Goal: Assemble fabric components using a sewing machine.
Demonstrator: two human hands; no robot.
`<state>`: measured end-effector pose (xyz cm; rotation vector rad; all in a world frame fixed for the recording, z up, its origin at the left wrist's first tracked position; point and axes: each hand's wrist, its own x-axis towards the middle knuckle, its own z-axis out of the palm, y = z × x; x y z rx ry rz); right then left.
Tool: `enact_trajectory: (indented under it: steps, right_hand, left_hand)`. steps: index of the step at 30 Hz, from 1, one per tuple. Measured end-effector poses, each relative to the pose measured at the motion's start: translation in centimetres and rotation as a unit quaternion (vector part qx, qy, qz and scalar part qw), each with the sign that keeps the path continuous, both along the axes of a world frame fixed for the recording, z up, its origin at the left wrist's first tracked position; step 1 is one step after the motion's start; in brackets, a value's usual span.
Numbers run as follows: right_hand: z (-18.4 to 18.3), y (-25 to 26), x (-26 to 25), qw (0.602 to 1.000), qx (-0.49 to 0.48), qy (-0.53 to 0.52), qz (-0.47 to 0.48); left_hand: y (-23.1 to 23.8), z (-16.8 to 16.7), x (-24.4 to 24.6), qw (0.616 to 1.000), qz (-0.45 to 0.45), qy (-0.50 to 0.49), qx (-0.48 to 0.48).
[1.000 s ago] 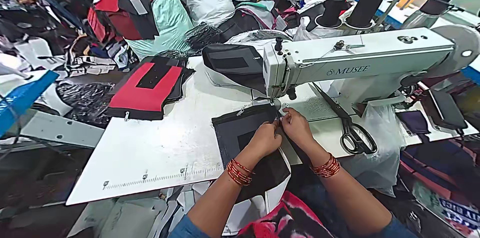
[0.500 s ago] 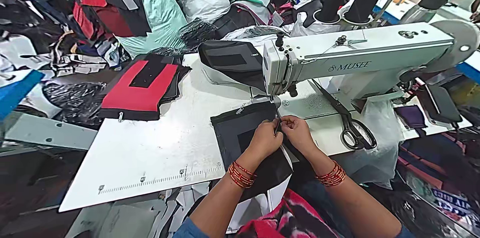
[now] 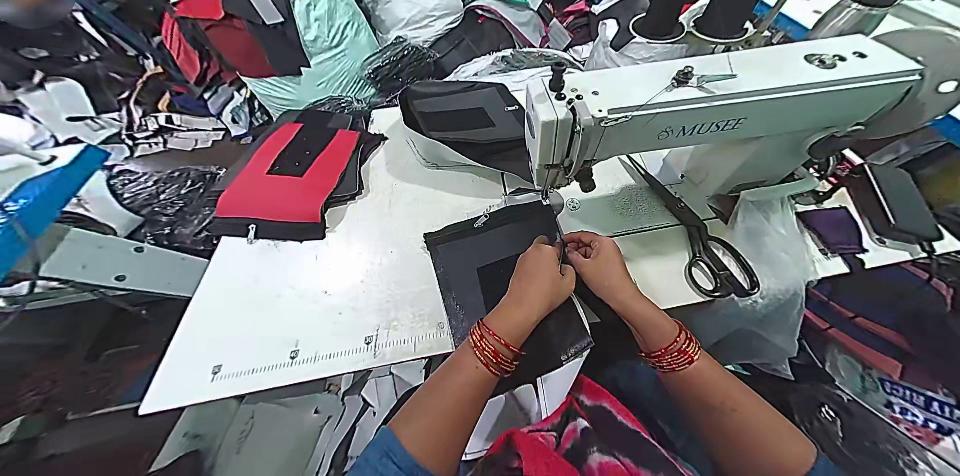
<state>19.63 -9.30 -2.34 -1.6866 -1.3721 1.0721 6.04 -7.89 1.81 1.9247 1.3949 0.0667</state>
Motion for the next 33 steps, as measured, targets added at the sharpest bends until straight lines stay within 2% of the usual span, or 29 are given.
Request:
enact_trajectory:
  steps: [16, 21, 25, 30, 33]
  right_hand:
    - [-0.1, -0.1, 0.7, 0.999, -0.006, 0.041, 0.016]
    - [0.5, -0.1, 0.9, 0.997, 0.003, -0.037, 0.074]
    - [2.2, -0.3, 0.2, 0.980, -0.024, -0.145, 0.134]
    - [1.6, -1.3, -1.5, 0.952, 0.009, -0.266, 0.149]
    - [1.0, -1.9, -2.1, 0.932, 0.036, -0.324, 0.159]
  left_hand:
    - [-0.2, -0.1, 0.0, 1.000, -0.005, 0.007, 0.005]
    - [-0.7, -0.1, -0.6, 1.000, -0.019, -0.020, 0.007]
    - [-1.8, -0.6, -0.9, 0.999, -0.033, -0.030, 0.010]
    - [-3.8, -3.0, -1.5, 0.984, -0.060, -0.085, 0.147]
    - [-3.8, -4.5, -2.6, 0.943, -0.084, -0.129, 0.294]
